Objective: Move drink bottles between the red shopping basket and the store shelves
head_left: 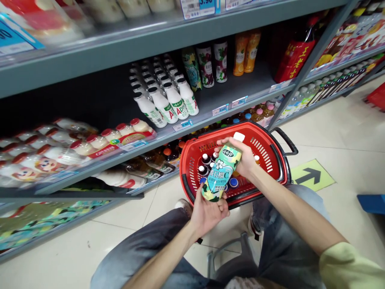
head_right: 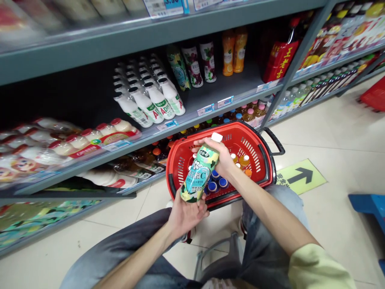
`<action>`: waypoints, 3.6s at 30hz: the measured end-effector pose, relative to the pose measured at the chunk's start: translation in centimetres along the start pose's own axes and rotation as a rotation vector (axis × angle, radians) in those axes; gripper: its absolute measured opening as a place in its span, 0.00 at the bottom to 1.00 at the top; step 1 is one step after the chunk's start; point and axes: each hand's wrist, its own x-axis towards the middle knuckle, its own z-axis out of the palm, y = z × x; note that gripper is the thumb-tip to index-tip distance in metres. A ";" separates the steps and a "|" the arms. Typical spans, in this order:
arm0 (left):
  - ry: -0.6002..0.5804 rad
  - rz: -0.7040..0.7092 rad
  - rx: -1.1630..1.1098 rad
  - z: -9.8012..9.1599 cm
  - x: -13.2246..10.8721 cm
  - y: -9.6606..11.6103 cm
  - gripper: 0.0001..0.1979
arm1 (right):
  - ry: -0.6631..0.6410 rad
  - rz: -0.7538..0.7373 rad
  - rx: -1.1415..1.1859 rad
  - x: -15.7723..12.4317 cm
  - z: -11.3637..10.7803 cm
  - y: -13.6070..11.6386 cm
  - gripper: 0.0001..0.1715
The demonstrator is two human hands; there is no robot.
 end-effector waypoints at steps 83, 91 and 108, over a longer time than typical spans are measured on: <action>0.355 0.177 2.013 -5.4 11.6 -5.6 0.08 | 0.418 -1.462 -1.472 12.1 5.9 -10.2 0.29; 0.321 0.143 2.061 -4.9 10.9 -5.5 0.11 | 0.444 -1.233 -1.648 15.3 6.5 -12.3 0.34; 0.243 -0.006 2.265 -2.9 8.4 -4.0 0.17 | 0.452 -0.832 -1.691 18.5 7.9 -13.6 0.21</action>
